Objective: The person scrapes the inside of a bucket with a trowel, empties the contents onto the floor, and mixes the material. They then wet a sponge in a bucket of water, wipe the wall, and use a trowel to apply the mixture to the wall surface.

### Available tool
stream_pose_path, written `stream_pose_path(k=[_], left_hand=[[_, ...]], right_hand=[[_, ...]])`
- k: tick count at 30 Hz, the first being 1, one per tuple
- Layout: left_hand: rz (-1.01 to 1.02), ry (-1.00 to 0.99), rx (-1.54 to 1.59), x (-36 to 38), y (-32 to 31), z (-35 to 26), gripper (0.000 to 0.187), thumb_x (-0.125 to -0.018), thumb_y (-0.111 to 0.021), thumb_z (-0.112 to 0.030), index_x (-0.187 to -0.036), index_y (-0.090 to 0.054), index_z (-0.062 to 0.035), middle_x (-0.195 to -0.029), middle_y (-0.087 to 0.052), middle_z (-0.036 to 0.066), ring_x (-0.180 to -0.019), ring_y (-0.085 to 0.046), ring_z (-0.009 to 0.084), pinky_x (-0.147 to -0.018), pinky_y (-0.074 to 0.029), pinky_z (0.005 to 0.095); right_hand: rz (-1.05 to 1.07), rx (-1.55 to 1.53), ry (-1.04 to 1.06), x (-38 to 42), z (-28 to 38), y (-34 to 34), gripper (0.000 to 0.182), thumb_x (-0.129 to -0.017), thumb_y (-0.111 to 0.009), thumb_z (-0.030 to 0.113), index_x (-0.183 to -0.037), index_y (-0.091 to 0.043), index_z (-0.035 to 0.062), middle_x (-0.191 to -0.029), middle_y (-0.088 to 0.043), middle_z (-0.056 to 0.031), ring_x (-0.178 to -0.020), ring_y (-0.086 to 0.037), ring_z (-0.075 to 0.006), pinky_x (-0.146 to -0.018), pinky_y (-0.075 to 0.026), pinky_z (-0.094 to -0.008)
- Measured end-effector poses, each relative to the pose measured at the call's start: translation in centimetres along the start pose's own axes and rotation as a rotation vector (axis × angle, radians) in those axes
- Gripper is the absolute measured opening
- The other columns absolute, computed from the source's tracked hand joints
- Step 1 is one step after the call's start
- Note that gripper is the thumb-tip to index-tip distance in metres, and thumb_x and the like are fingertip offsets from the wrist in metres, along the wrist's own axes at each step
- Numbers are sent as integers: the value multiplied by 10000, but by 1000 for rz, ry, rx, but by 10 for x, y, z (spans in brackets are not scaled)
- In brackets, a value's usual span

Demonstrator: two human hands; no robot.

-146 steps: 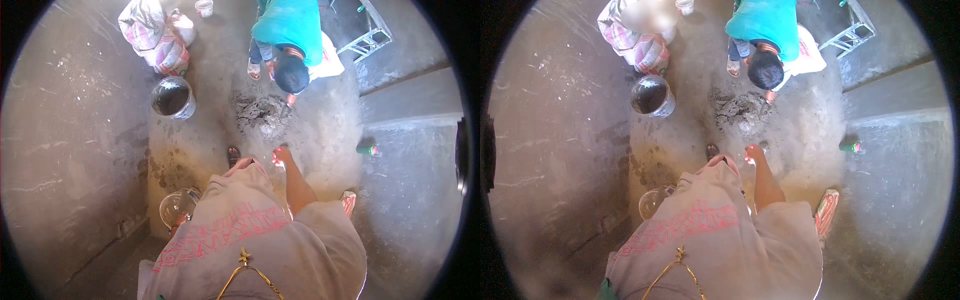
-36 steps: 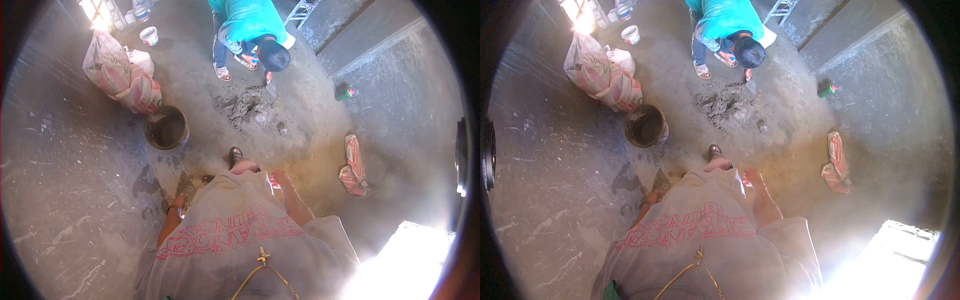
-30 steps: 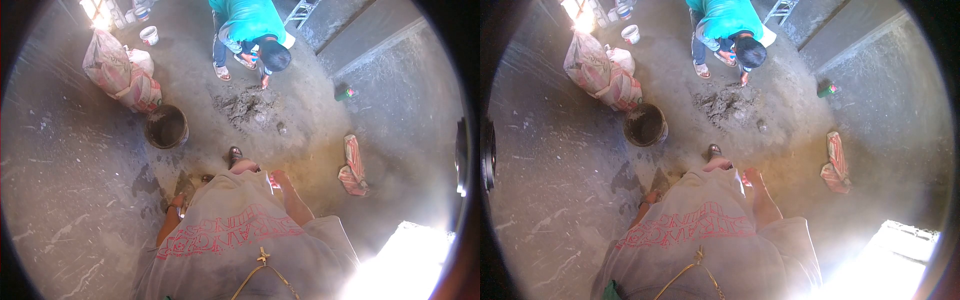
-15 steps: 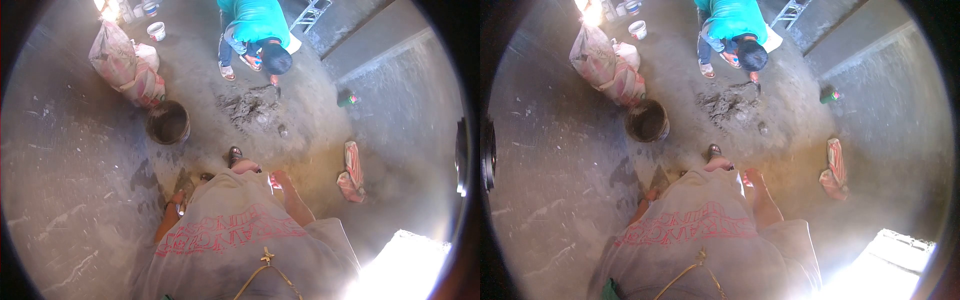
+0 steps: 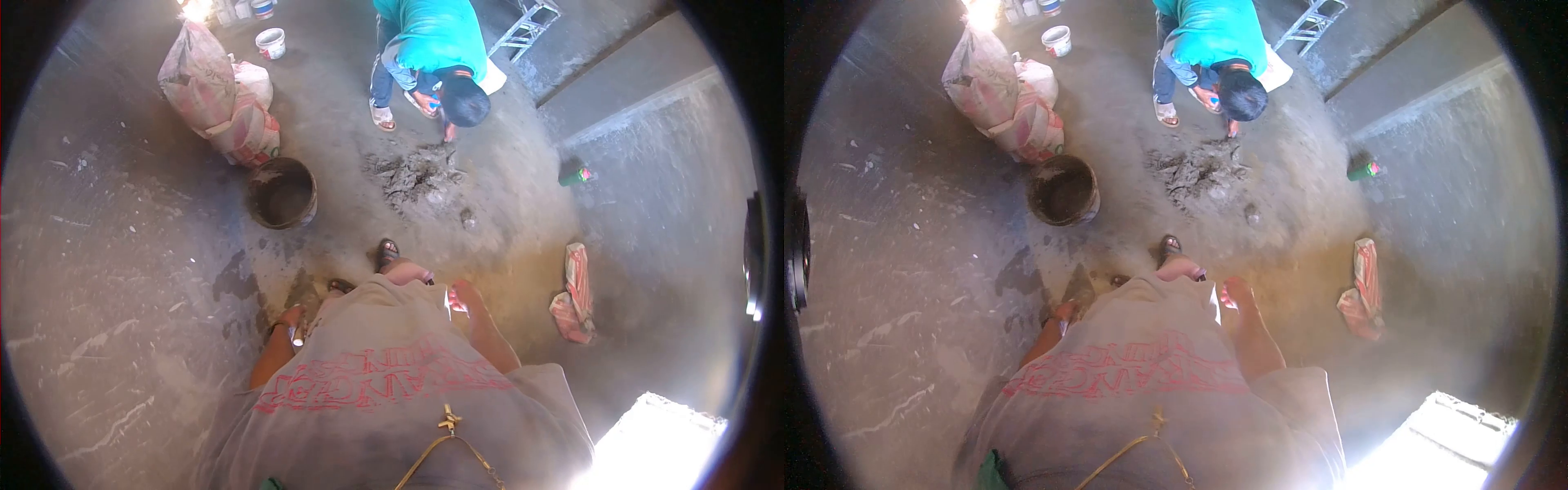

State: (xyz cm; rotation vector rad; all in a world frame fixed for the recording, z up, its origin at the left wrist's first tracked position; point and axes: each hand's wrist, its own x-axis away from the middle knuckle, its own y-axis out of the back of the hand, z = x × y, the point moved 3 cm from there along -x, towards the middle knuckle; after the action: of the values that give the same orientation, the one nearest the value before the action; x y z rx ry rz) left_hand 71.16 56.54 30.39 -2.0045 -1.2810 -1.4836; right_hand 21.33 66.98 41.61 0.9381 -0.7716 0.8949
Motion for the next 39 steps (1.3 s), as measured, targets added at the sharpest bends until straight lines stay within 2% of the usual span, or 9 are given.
stream_pose_path(k=[5,7,17,20,22,24,27,37,39], left_hand=[[70,36,-109,31,-3,-41,434,-829,-466,-337,-1070,-543,16,-902,-587,149,-726,-578,232,-661,-459,353],[68,63,103,35,-5,-47,368,-830,-485,-315,-1009,-528,3,-742,-546,120,-557,-534,212,-514,-454,351],[-9,182,173,55,-6,-88,317,-822,-496,-273,-1000,-515,-12,-683,-538,122,-515,-526,240,-477,-462,379],[119,-171,-194,8,-10,-65,281,-817,-499,-266,-961,-519,-25,-681,-536,112,-495,-520,247,-465,-460,380],[91,138,304,16,-16,-70,227,-819,-495,-251,-883,-531,-37,-671,-525,101,-500,-519,241,-460,-455,377],[-11,69,265,43,-18,-93,213,-825,-494,-251,-858,-529,-44,-658,-516,95,-489,-513,238,-451,-450,374],[-98,77,323,40,-26,-93,205,-833,-500,-255,-828,-524,-51,-632,-502,85,-465,-501,229,-430,-436,370],[-69,373,630,81,-123,-109,108,-863,-473,-253,-920,-475,-161,-530,-397,49,-389,-399,188,-349,-325,342],[-124,349,656,93,-141,-118,119,-867,-462,-262,-901,-499,-155,-549,-429,62,-397,-410,193,-361,-335,345]], right_hand=[[10,32,-25,-8,2,12,183,-824,-488,183,-963,-549,80,-774,-580,-63,-589,-576,-175,-495,-472,-318],[-6,43,-1,-6,7,15,176,-825,-488,184,-953,-549,79,-772,-581,-63,-589,-576,-177,-493,-471,-319],[50,-25,-8,-25,11,26,120,-834,-470,193,-906,-508,104,-728,-550,-57,-571,-563,-176,-467,-454,-322],[58,-33,-25,-25,-2,32,105,-839,-466,195,-891,-497,110,-706,-531,-50,-557,-553,-173,-458,-447,-318],[59,-13,-20,-22,-2,37,108,-841,-476,188,-918,-491,114,-689,-525,-46,-521,-545,-174,-425,-436,-310],[37,-12,-60,-17,2,40,173,-828,-447,184,-694,-501,87,-559,-484,-30,-447,-489,-147,-367,-385,-291],[74,-19,-45,-38,4,49,226,-829,-452,189,-634,-490,81,-507,-459,-24,-397,-455,-143,-326,-349,-276],[157,-105,132,-156,87,152,110,-843,-458,174,-901,-509,96,-697,-515,-55,-517,-538,-170,-382,-417,-289],[163,-84,49,-180,94,176,142,-833,-487,149,-943,-492,59,-753,-548,-88,-526,-551,-200,-449,-475,-346]])
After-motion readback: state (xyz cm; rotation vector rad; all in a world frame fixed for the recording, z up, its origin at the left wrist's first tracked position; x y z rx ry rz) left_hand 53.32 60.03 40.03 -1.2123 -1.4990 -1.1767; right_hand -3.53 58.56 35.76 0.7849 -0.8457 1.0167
